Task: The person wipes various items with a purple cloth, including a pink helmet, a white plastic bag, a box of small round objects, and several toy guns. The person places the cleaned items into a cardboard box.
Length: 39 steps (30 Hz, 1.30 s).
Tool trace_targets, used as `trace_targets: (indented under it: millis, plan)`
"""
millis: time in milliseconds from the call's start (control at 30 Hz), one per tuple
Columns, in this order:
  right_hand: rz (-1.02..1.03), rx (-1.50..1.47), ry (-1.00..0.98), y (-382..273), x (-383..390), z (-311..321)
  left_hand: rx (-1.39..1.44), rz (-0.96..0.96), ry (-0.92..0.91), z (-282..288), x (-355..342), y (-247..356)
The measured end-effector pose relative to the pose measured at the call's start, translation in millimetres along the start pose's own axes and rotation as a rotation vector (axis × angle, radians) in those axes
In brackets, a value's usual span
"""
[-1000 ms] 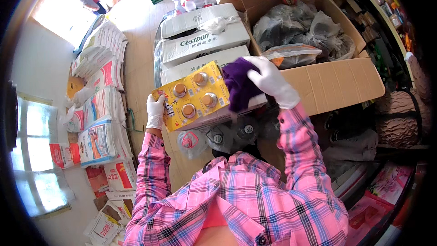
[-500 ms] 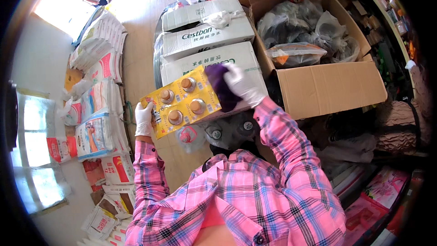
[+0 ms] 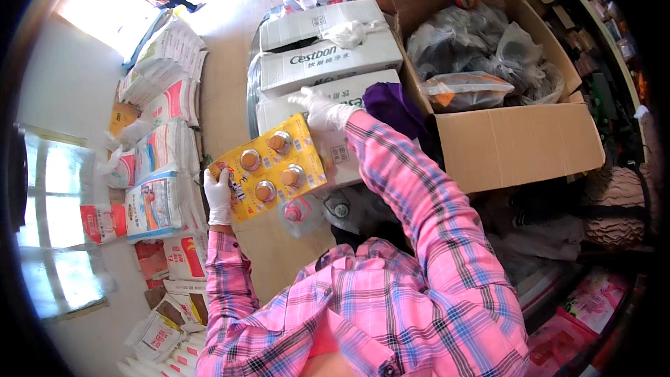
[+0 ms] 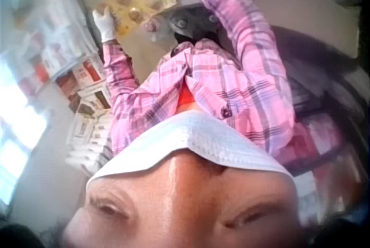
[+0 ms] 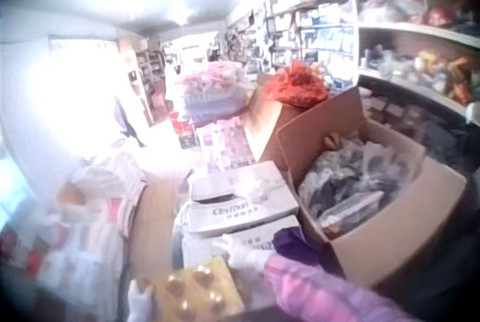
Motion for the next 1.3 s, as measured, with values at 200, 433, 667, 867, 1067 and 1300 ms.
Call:
trace_targets:
  millis: [200, 433, 667, 867, 1067, 1300]
  plan:
    - [-0.200, -0.603, -0.675, 27.3, -20.8, 22.5, 0.126, 0.031, 0.028, 1.9, 15.9, 16.2]
    - [-0.261, -0.347, -0.446, 7.7, -30.6, 70.4, 0.289, 0.266, -0.120, -9.3, 14.2, 17.5]
    - [-0.339, 0.483, -0.112, 21.6, -18.0, 77.5, 0.261, 0.393, -0.197, -33.9, 1.4, -26.8]
    - [-0.515, 0.534, -0.220, 47.0, 108.6, 73.6, -0.651, -0.332, 0.074, -61.9, 41.8, 29.6]
    - [-0.342, 0.394, 0.079, 75.0, 106.4, 97.1, -0.956, -0.525, -0.154, -132.3, 94.5, 154.4]
    - [0.069, 0.593, -0.051, 86.8, 63.6, 47.0, -1.104, -0.494, -0.554, -228.7, 93.5, 100.7]
Point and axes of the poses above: each hand's wrist, its own x-axis away from the middle knuckle, its own z-axis out of the back of the hand, y = z × x, the point moved 1 cm from there along -x, towards the middle knuckle, and after that the axes turned 11 degrees about z, right-handed, at the moved point
